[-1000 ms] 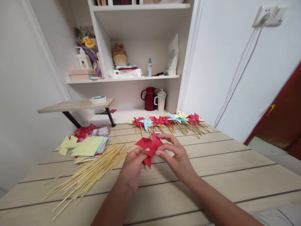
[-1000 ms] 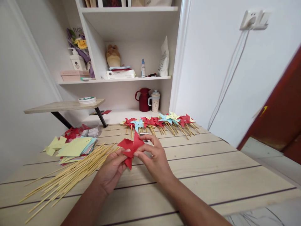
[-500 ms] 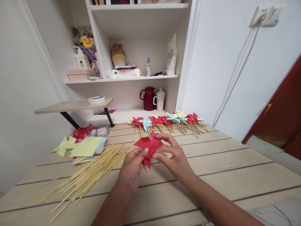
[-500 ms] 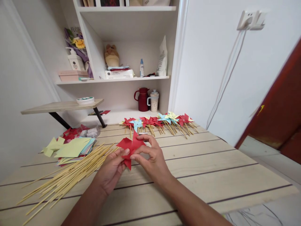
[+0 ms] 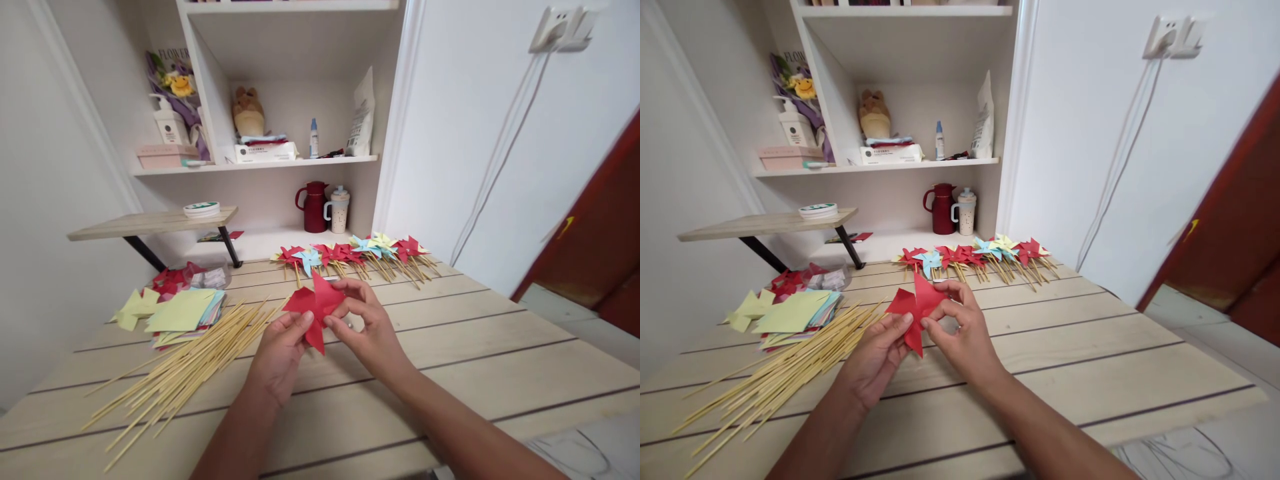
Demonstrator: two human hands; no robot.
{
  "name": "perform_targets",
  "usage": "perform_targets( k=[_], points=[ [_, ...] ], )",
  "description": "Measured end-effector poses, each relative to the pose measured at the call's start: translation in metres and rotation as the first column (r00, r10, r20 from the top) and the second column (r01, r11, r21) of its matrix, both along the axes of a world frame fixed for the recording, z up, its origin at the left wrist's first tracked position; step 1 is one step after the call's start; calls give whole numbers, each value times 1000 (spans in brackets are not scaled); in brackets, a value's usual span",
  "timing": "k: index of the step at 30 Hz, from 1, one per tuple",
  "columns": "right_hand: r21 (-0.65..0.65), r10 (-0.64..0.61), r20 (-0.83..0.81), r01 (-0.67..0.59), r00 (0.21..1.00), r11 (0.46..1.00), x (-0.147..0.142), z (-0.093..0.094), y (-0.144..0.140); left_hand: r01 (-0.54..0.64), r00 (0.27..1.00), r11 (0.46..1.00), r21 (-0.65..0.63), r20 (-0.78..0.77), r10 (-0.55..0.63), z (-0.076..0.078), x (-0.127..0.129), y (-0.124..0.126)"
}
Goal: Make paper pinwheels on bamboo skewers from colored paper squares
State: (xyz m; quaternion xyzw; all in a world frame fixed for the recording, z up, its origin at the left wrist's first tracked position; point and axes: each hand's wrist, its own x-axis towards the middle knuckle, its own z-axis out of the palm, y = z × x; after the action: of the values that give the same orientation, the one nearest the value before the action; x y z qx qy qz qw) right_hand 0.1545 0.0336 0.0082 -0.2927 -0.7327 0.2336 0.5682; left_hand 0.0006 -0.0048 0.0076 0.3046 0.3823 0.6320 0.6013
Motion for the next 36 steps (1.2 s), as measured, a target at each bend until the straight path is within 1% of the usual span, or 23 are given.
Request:
perform_targets(
  k=[4, 8, 11, 14, 16, 17, 19, 21, 23, 25, 28, 31, 34, 36],
  points=[
    [-11, 10, -1, -10, 1000, 1000, 0, 1, 0, -13, 1000, 1000, -2, 4, 13, -1, -1, 0],
    [-6, 11, -2, -11, 1000, 1000, 0, 1, -1, -37, 999, 999, 16, -15, 37, 2, 1, -1],
    [-10, 18, 2, -18, 1000, 1000, -1, 1, -1, -55, 996, 998, 26, -62, 57, 6, 4, -3],
    [3, -1, 15, 0, 1000, 1000, 0, 1, 0, -119, 981, 992, 39, -150, 123, 7, 3, -3],
    [33, -45, 28, 44, 999, 998, 2, 1, 1, -193, 939, 980, 54, -280, 200, 6, 0, 0],
    [56, -75, 35, 73, 997, 996, 4, 2, 2, -230, 901, 971, 66, -362, 238, 5, -1, 1],
    [115, -139, 49, 133, 989, 984, 7, 2, 3, -300, 797, 945, 128, -511, 322, 3, -5, 4],
    [172, -192, 75, 177, 978, 969, 10, 3, 4, -348, 693, 906, 241, -585, 421, 1, -7, 5],
    [214, -220, 124, 191, 967, 958, 12, 2, 5, -365, 622, 861, 353, -596, 508, 0, -8, 5],
    [239, -226, 181, 180, 957, 954, 12, 0, 6, -346, 596, 844, 409, -599, 535, 0, -7, 5],
    [238, -205, 231, 149, 951, 960, 9, -3, 7, -280, 583, 858, 431, -634, 509, 1, -4, 3],
    [170, -150, 234, 112, 960, 979, 7, -5, 9, -241, 545, 856, 458, -666, 510, 2, -2, 3],
    [94, -104, 227, 84, 968, 992, 8, -5, 10, -239, 512, 851, 468, -684, 520, 2, -1, 3],
    [72, -91, 220, 77, 971, 994, 8, -3, 10, -242, 507, 851, 466, -687, 520, 2, -1, 3]
  ],
)
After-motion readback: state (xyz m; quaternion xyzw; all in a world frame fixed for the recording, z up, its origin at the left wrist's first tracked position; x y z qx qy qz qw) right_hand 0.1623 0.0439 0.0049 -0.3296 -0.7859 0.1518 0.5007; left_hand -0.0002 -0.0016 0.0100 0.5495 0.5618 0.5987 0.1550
